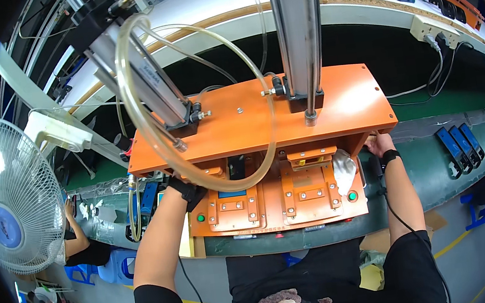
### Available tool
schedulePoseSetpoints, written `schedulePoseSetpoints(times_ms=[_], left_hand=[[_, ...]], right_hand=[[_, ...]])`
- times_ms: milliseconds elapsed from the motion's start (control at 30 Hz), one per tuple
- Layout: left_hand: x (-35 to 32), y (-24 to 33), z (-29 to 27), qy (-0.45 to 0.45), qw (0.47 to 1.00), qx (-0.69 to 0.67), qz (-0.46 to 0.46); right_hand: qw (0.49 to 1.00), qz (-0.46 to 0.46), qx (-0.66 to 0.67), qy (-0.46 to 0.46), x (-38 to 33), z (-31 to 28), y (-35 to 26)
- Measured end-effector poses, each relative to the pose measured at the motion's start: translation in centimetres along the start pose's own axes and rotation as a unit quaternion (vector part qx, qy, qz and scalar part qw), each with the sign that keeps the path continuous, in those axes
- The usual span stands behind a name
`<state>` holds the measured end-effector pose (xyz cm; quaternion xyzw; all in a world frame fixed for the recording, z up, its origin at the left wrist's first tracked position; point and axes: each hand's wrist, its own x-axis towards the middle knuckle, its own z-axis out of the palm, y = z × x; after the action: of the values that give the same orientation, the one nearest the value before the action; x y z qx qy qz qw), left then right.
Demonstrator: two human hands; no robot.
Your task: Assembling plastic and electronic components using a pneumatic press machine on an assembly line.
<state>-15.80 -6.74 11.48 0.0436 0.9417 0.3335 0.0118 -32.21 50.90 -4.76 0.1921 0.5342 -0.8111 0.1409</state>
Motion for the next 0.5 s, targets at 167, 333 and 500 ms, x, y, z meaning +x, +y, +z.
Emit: schedulePoseSetpoints(times_ms=[167, 333, 500], left_hand=[[-0.2, 0.8, -0.3, -0.015, 1.0, 0.008, -0.009], [1.4, 1.9, -0.9, -0.018, 1.0, 0.006, -0.02], [-2.0, 2.3, -0.3, 0.006, 0.999, 0.016, -0.047]], right_hand=[[0.997, -0.039, -0.043, 0.044, -1.1, 2.1, 0.0], [0.997, -0.037, -0.034, 0.058, -1.3, 1.8, -0.2], [0.995, -0.032, -0.041, 0.084, -1.3, 1.9, 0.0]])
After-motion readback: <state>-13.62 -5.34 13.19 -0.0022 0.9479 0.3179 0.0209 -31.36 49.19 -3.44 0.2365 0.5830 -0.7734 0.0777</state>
